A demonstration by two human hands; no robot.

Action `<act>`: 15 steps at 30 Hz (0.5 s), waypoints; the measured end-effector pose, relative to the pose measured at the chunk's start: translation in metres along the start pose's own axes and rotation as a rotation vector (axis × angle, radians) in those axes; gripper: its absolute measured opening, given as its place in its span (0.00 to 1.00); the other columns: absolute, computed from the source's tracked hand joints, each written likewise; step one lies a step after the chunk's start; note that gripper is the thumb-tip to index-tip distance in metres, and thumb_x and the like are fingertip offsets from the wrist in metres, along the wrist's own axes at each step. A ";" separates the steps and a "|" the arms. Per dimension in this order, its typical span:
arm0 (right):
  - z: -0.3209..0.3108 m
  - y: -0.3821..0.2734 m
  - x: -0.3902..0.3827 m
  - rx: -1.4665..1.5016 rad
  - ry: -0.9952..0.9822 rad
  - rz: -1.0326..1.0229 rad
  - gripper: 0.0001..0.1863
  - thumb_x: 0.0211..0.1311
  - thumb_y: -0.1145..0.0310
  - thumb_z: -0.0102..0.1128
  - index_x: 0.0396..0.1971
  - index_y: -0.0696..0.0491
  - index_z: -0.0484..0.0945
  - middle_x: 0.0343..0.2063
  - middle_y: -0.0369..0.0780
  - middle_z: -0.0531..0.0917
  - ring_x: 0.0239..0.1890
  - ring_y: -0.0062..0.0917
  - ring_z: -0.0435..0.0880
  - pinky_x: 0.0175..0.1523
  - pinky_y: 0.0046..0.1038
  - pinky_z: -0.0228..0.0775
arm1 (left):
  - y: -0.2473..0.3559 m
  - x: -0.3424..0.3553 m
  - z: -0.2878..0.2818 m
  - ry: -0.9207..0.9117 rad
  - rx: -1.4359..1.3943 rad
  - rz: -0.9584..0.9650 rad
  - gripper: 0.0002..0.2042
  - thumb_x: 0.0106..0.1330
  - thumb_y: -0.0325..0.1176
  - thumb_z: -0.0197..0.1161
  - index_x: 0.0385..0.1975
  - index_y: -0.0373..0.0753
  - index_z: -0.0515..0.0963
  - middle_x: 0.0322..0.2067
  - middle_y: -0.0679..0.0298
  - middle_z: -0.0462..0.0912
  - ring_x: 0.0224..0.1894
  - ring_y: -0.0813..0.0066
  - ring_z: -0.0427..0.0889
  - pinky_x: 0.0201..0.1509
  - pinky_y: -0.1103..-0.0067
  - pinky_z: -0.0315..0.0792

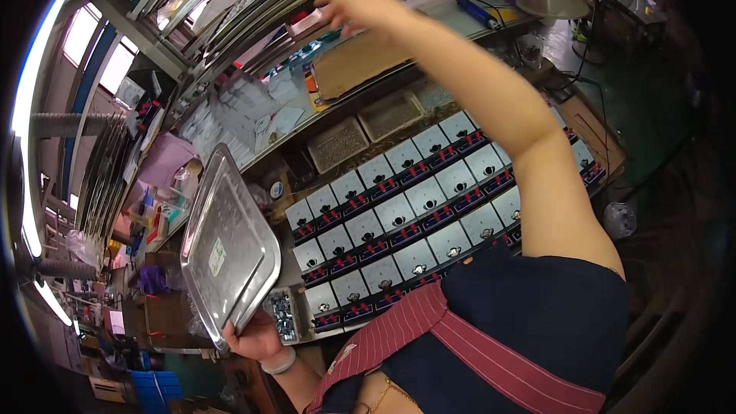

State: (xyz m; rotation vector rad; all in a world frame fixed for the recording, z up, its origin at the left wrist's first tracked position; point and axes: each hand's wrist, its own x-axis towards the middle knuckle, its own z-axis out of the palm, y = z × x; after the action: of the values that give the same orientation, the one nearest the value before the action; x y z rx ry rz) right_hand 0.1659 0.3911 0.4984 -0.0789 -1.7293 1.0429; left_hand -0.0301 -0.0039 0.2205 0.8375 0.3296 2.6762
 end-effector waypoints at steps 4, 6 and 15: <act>-0.080 0.009 0.086 0.308 0.076 0.221 0.24 0.61 0.53 0.55 0.48 0.57 0.68 0.30 0.40 0.79 0.30 0.28 0.79 0.35 0.30 0.75 | -0.002 0.000 0.000 -0.048 0.006 -0.058 0.29 0.57 0.34 0.52 0.61 0.34 0.61 0.55 0.51 0.70 0.54 0.57 0.74 0.59 0.63 0.70; -0.081 0.008 0.105 0.343 0.119 0.218 0.21 0.62 0.54 0.55 0.43 0.57 0.70 0.29 0.40 0.79 0.30 0.28 0.80 0.34 0.29 0.75 | -0.002 -0.003 -0.006 -0.042 0.038 -0.066 0.31 0.55 0.35 0.53 0.62 0.37 0.59 0.57 0.52 0.69 0.56 0.56 0.73 0.60 0.61 0.68; -0.041 -0.010 0.133 0.413 0.071 0.502 0.19 0.65 0.58 0.50 0.46 0.58 0.66 0.39 0.52 0.80 0.42 0.39 0.81 0.43 0.36 0.79 | -0.010 -0.034 -0.027 0.127 0.104 -0.079 0.33 0.52 0.36 0.54 0.62 0.42 0.59 0.57 0.56 0.69 0.57 0.56 0.70 0.61 0.58 0.65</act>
State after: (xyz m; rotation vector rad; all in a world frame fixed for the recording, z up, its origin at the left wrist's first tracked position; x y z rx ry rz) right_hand 0.1455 0.4779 0.6054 -0.2936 -1.4263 1.7257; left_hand -0.0169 -0.0107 0.1783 0.6699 0.5249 2.6627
